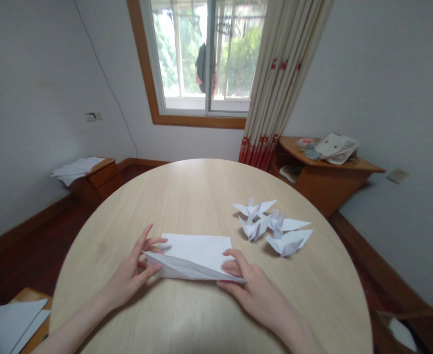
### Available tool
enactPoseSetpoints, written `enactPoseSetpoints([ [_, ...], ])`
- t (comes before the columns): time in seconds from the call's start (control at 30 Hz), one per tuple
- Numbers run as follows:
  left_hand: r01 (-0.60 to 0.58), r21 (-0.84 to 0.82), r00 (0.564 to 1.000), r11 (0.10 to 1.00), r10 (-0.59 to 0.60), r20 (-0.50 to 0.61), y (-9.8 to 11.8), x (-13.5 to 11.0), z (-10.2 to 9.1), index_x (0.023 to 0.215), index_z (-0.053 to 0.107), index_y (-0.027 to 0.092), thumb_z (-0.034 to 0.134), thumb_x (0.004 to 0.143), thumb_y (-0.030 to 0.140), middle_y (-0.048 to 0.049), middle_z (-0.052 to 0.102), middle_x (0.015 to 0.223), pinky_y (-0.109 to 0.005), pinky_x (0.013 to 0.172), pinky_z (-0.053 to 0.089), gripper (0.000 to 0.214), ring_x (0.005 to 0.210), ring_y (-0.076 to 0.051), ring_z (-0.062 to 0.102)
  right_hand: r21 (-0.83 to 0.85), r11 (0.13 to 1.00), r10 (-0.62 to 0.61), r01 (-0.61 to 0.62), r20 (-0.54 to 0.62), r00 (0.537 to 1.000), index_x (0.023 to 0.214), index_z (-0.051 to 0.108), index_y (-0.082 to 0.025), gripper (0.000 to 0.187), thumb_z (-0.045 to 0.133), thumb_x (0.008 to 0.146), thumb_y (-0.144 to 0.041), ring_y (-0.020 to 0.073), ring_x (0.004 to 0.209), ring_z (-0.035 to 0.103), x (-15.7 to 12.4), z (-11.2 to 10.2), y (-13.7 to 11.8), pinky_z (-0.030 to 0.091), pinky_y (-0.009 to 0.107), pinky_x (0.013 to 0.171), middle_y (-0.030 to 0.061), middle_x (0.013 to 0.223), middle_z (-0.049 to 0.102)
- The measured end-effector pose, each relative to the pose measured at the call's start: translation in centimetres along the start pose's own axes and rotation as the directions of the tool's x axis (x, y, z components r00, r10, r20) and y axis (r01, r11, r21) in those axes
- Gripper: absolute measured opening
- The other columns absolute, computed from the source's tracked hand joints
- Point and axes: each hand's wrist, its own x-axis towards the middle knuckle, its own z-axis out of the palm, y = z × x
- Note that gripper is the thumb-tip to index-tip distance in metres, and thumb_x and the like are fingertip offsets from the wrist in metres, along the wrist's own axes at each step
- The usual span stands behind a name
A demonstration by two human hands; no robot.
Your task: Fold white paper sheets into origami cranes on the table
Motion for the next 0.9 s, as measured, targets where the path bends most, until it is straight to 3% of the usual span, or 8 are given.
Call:
enactPoseSetpoints([
  [0.2, -0.035, 0.11, 0.996, 0.993, 0.043, -0.072, 0.8, 0.0, 0.7, 0.15, 0.002, 0.034, 0.058, 0.088, 0.043, -0.0109, 0.048, 0.131, -0.025, 0.055, 0.05, 0.084, 0.091, -0.021, 0.058, 0.036, 0.999, 0.019, -0.014, -0.156, 0.988, 0.124, 0.038, -0.021, 0.045, 0.051, 0.086, -0.042, 0.0239, 0.098, 0.065, 0.0, -0.1, 0.0, 0.048, 0.037, 0.088, 0.011, 0.107, 0.067],
  [0.37, -0.006, 0.307, 0.98, 0.952, 0.066, -0.186, 2.2, 0.3, 1.1, 0.15, 0.001, 0.033, 0.06, 0.085, 0.041, -0.0114, 0.043, 0.131, -0.039, 0.072, 0.055, 0.088, 0.095, -0.023, 0.057, 0.032, 0.996, 0.086, -0.08, -0.247, 0.965, 0.126, 0.038, -0.016, 0.052, 0.045, 0.088, -0.051, 0.0237, 0.08, 0.066, 0.6, 0.1, 0.4, 0.051, 0.034, 0.074, 0.0079, 0.087, 0.067],
  [0.47, -0.073, 0.491, 0.948, 0.868, 0.213, -0.236, 3.2, 0.3, 1.5, 0.15, -0.002, 0.028, 0.056, 0.088, 0.04, -0.0146, 0.037, 0.137, -0.05, 0.089, 0.05, 0.086, 0.117, -0.03, 0.048, 0.026, 0.995, 0.096, -0.092, -0.263, 0.96, 0.128, 0.036, -0.015, 0.054, 0.041, 0.089, -0.053, 0.0245, 0.077, 0.068, 1.1, 0.3, 0.6, 0.052, 0.034, 0.069, 0.0078, 0.083, 0.067],
  [0.57, -0.212, 0.7, 0.905, 0.682, 0.408, -0.123, 4.1, 0.3, 2.1, 0.151, 0.002, 0.024, 0.048, 0.094, 0.035, -0.0166, 0.035, 0.142, -0.057, 0.106, 0.032, 0.074, 0.133, -0.034, 0.033, -0.103, 0.992, 0.03, -0.067, -0.325, 0.945, 0.127, 0.04, -0.015, 0.051, 0.041, 0.089, -0.049, 0.0303, 0.094, 0.068, 1.3, 0.6, 0.5, 0.052, 0.041, 0.077, 0.0118, 0.089, 0.069],
  [0.67, -0.337, 0.76, 0.908, 0.555, 0.405, 0.107, 4.2, 0.2, 3.2, 0.151, 0.011, 0.022, 0.042, 0.096, 0.039, -0.0145, 0.036, 0.146, -0.059, 0.114, 0.01, 0.065, 0.139, -0.033, 0.026, -0.254, 0.967, -0.077, -0.013, -0.339, 0.938, 0.126, 0.042, -0.016, 0.043, 0.037, 0.093, -0.044, 0.0307, 0.09, 0.069, 1.5, 0.8, 0.1, 0.053, 0.045, 0.077, 0.015, 0.099, 0.068],
  [0.8, -0.347, 0.751, 0.931, 0.561, 0.304, 0.203, 2.7, 0.2, 4.9, 0.152, 0.007, 0.018, 0.04, 0.09, 0.065, -0.0182, 0.023, 0.154, -0.064, 0.112, 0.005, 0.084, 0.142, -0.038, 0.017, -0.415, 0.902, -0.284, 0.123, -0.351, 0.892, 0.127, 0.042, -0.018, 0.035, 0.037, 0.095, -0.033, 0.0297, 0.114, 0.059, 2.1, 1.1, -0.5, 0.05, 0.047, 0.091, 0.0177, 0.124, 0.059],
  [0.9, -0.329, 0.745, 0.944, 0.581, 0.222, 0.244, 1.6, 0.7, 5.4, 0.152, 0.004, 0.016, 0.04, 0.09, 0.065, -0.0194, 0.019, 0.155, -0.066, 0.111, 0.003, 0.087, 0.144, -0.038, 0.01, -0.534, 0.826, -0.415, 0.184, -0.353, 0.839, 0.131, 0.041, -0.017, 0.037, 0.038, 0.095, -0.027, 0.0294, 0.129, 0.046, 2.9, 1.6, -0.6, 0.043, 0.051, 0.102, 0.0178, 0.137, 0.05],
])
